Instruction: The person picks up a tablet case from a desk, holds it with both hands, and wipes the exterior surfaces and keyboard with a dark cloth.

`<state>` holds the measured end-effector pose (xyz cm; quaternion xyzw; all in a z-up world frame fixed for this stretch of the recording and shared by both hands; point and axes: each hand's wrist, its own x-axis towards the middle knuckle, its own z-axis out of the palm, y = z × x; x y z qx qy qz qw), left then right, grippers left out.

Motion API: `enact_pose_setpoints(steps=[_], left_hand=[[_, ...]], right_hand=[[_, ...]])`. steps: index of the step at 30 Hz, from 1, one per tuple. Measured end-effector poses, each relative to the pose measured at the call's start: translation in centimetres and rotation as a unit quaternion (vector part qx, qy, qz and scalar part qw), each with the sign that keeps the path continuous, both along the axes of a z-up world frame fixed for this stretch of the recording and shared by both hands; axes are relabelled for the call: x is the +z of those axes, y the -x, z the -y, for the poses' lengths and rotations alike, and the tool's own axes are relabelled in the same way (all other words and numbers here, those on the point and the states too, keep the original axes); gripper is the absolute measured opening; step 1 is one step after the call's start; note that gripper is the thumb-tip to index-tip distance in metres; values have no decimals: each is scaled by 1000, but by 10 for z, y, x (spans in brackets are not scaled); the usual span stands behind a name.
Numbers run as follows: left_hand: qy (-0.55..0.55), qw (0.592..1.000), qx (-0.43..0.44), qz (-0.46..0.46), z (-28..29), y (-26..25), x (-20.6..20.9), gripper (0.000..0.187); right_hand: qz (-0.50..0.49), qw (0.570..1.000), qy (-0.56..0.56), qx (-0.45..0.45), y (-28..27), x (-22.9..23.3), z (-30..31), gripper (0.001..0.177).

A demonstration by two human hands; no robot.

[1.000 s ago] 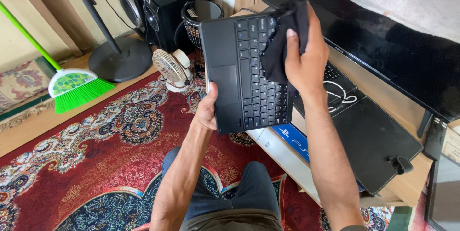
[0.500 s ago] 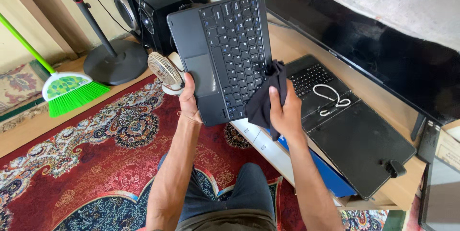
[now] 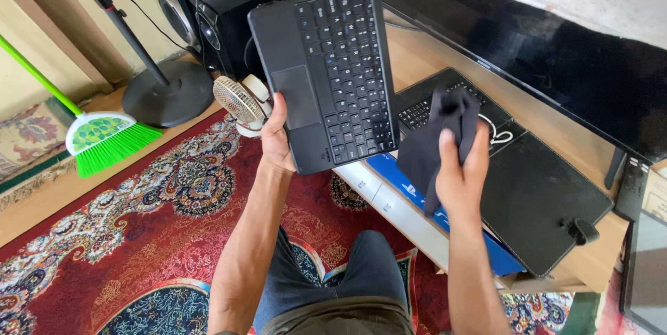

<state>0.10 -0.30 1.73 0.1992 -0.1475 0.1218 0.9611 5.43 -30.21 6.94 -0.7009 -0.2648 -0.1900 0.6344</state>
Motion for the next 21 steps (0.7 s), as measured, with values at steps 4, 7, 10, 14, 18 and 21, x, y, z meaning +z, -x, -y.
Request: enact_pose_setpoints(steps=[4, 7, 10, 14, 18, 21], left_hand=[[-11, 999, -42, -33, 16, -5, 8, 63], [-43, 996, -38, -64, 20, -12, 7, 63], [-66, 994, -29, -84, 22, -12, 3, 64], [-76, 993, -40, -75, 24, -5, 3, 66], [-61, 995, -16, -80, 26, 7, 4, 67], [-47, 993, 38, -101, 20, 9, -9, 63]], right_hand=[[175, 984, 35, -2, -11, 57, -34, 38], [273, 959, 72, -27, -30, 88, -74, 37], [326, 939, 108, -23, -44, 103, -110, 48], [327, 909, 255, -41, -39, 84, -142, 72], [367, 892, 259, -56, -28, 45, -166, 74], [350, 899, 263, -15, -17, 20, -173, 76]])
